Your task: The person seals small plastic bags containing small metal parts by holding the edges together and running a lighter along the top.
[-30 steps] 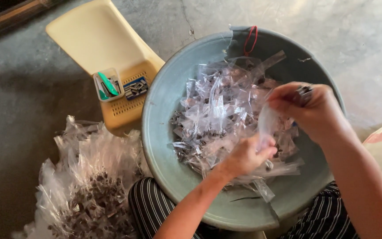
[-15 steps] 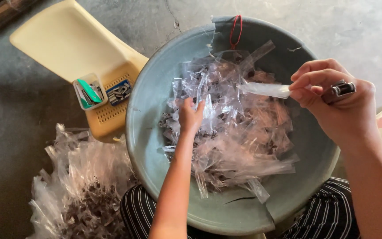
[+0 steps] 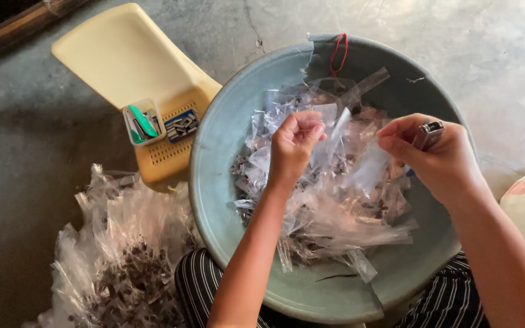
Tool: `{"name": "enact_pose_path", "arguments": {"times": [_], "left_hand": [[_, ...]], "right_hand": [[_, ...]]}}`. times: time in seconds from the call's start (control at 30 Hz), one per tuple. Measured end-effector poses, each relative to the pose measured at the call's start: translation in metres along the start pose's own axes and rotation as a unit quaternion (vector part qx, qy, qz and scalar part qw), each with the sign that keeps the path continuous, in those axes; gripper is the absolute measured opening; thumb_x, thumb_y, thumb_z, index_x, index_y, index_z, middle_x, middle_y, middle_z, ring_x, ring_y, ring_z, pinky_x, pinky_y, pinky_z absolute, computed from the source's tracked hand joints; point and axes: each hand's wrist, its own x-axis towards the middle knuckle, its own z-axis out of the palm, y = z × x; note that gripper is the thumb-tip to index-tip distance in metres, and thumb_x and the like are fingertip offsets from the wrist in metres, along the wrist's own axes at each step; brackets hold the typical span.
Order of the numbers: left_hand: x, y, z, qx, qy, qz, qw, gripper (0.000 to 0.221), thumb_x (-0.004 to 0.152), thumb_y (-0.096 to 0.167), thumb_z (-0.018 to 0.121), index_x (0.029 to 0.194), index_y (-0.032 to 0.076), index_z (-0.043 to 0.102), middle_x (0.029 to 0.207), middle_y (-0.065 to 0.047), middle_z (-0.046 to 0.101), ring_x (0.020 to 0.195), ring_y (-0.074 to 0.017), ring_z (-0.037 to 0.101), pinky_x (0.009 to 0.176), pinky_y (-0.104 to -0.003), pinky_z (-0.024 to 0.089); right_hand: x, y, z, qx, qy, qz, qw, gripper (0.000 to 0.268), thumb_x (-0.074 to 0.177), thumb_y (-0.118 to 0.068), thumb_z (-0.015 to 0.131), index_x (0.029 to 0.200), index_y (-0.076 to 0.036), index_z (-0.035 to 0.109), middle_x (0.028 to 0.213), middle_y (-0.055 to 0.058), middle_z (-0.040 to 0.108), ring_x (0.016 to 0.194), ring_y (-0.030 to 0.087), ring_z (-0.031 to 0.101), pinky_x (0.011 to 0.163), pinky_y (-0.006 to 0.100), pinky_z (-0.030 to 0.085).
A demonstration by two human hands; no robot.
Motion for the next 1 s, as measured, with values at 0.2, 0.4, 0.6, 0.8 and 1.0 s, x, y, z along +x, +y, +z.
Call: {"name": "enact_pose_path", "arguments": {"times": [0.2,0.4,0.6,0.8,1.0], "left_hand": [[-0.019,0.019,0.003,-0.053,-0.003,0.041,0.998,0.027,0.089,0.016,0.075,0.113,0.006,0.066,0.094,-0.005,0.072,0.088,-0.0151,0.070,0.089,-0.028,0.060],[-0.035,0.038,0.003,-0.027,-0.022,0.056,0.998,0.031,0.088,0.018,0.076,0.115,0.007,0.066,0.092,-0.001,0.072,0.087,-0.0119,0.069,0.086,-0.028,0.059],[-0.045,0.068,-0.013,0.136,-0.151,0.143,0.969,0.015,0.097,0.012,0.062,0.110,0.008,0.068,0.104,-0.006,0.072,0.091,-0.0155,0.068,0.082,-0.028,0.058],[-0.047,0.085,-0.021,0.096,-0.105,0.132,0.981,0.026,0.090,-0.001,0.067,0.113,0.010,0.061,0.095,-0.006,0.072,0.083,-0.0133,0.069,0.078,-0.023,0.061],[-0.044,0.066,-0.014,-0.043,0.022,0.110,0.993,0.030,0.086,0.016,0.081,0.113,0.011,0.068,0.090,-0.004,0.076,0.082,-0.0069,0.070,0.082,-0.024,0.057]], "right_hand": [[0.000,-0.013,0.017,0.129,-0.061,0.029,0.989,0.037,0.091,-0.014,0.074,0.127,-0.004,0.072,0.088,0.002,0.064,0.069,0.008,0.053,0.055,0.021,0.049],[-0.002,-0.040,0.023,0.102,-0.103,0.017,0.989,0.049,0.089,-0.015,0.074,0.135,-0.001,0.067,0.081,0.002,0.062,0.060,0.011,0.053,0.058,0.023,0.044],[0.011,-0.049,0.008,-0.109,-0.197,0.028,0.974,0.061,0.088,-0.015,0.076,0.147,-0.022,0.064,0.067,0.001,0.047,0.058,0.011,0.036,0.054,0.027,0.031],[0.017,-0.038,0.025,-0.210,-0.290,0.063,0.931,0.016,0.090,-0.017,0.079,0.104,-0.018,0.086,0.071,-0.002,0.076,0.052,0.009,0.047,0.053,0.025,0.041],[-0.011,-0.029,0.046,-0.065,-0.229,0.007,0.971,0.029,0.075,-0.016,0.089,0.102,-0.009,0.081,0.072,0.006,0.076,0.061,0.015,0.063,0.056,0.032,0.055]]}}
